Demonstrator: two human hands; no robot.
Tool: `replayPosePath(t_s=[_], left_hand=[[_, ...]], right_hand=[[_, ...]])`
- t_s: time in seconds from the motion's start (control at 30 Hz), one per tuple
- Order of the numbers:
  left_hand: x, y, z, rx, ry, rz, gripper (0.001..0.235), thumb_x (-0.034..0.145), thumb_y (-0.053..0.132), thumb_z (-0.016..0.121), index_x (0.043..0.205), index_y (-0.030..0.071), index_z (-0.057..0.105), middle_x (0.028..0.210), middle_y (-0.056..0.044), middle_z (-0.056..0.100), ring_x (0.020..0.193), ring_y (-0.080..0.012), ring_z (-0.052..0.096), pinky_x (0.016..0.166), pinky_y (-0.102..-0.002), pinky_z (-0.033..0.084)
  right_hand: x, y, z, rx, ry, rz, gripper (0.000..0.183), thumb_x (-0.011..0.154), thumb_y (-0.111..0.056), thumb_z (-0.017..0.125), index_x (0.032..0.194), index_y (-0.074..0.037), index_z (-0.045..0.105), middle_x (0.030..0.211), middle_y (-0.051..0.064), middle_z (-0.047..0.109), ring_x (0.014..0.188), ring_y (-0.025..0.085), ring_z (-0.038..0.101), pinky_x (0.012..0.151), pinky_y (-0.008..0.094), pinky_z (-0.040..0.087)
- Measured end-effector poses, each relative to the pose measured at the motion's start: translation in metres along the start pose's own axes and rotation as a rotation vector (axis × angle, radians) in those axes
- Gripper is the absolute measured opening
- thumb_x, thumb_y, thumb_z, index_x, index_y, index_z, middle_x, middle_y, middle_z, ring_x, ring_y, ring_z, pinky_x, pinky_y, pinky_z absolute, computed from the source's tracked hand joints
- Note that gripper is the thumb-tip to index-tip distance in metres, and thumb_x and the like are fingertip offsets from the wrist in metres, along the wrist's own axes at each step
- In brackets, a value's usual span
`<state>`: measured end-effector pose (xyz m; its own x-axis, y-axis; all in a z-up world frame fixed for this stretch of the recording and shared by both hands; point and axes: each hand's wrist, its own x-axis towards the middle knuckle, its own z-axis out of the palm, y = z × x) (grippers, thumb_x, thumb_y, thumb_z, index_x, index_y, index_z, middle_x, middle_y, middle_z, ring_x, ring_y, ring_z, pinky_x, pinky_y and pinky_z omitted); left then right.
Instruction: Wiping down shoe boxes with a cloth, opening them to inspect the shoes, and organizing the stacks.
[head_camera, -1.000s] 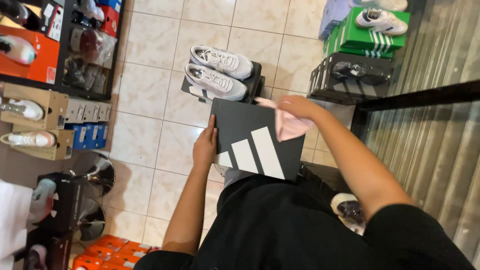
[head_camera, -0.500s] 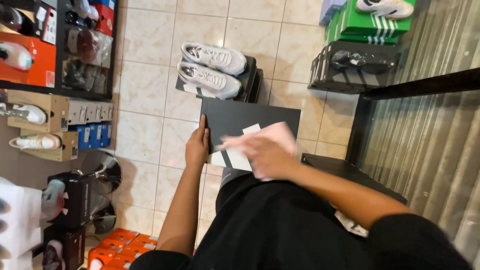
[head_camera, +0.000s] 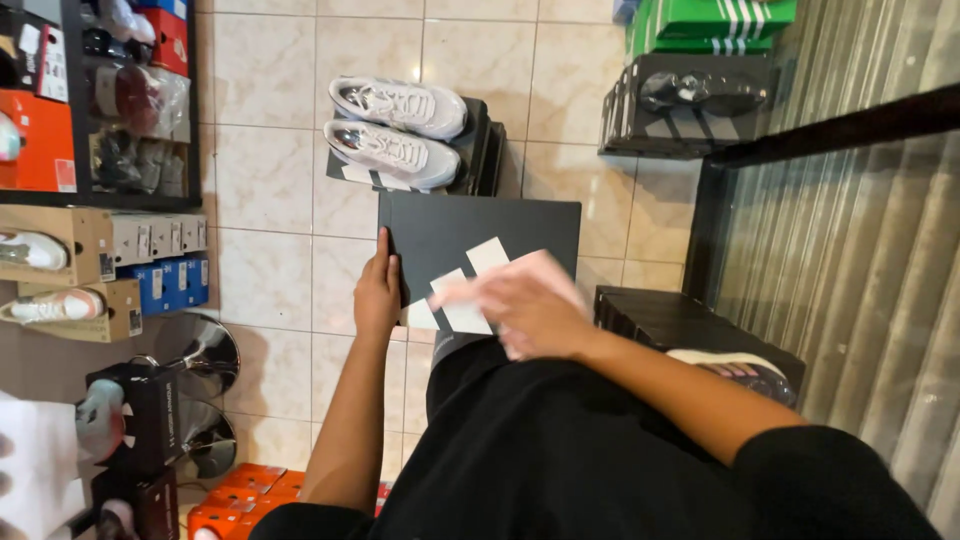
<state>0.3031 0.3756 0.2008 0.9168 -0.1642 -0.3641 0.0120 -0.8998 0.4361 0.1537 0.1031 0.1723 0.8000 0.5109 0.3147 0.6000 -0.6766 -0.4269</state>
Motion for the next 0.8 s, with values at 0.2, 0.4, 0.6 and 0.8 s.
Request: replayPosePath(t_s=[0.2,0.4,0.6,0.8], left_hand=[[-0.003,0.008,-0.01,-0.054,-0.018,0.06,0.055,0.109,0.04,0.039,0.162,0.045,0.025,0.158,-0.006,0.044,0.137,-0.0368,0.05,0.108,-0.051,0.046],[0.011,-0.012,-0.001,-0.287,-0.085,0.282,0.064,0.107,0.023,0.048,0.165,0.026,0.021,0.152,-0.029,0.042,0.139,-0.0513,0.042,0.113,-0.059,0.038],[0.009,-0.016,-0.002,-0.478,-0.105,0.299,0.061,0.108,0.02,0.044,0.165,0.022,0.023,0.163,-0.023,0.032,0.148,-0.0432,0.032,0.121,-0.054,0.028],[0.011,-0.033,0.005,-0.592,-0.219,0.358,0.062,0.11,0.021,0.041,0.166,0.015,0.015,0.167,-0.026,0.017,0.152,-0.0441,0.018,0.124,-0.054,0.017]], right_hand=[[-0.033,0.036,0.0,0.19,0.41,0.873,0.1,0.076,-0.025,0.083,0.156,0.008,0.033,0.153,0.042,0.03,0.142,0.059,0.031,0.119,0.063,0.024],[-0.015,0.096,0.009,1.04,0.91,1.103,0.058,0.107,-0.028,0.058,0.159,-0.013,0.037,0.161,0.022,0.038,0.148,0.035,0.038,0.123,0.047,0.031],[-0.074,0.006,0.059,0.998,0.909,1.424,0.06,0.101,-0.033,0.068,0.155,-0.018,0.044,0.146,0.017,0.056,0.13,0.025,0.057,0.11,0.044,0.047],[0.033,-0.113,0.023,0.733,1.421,1.537,0.058,0.104,-0.026,0.06,0.15,0.005,0.043,0.139,0.024,0.051,0.128,0.031,0.052,0.111,0.045,0.042]])
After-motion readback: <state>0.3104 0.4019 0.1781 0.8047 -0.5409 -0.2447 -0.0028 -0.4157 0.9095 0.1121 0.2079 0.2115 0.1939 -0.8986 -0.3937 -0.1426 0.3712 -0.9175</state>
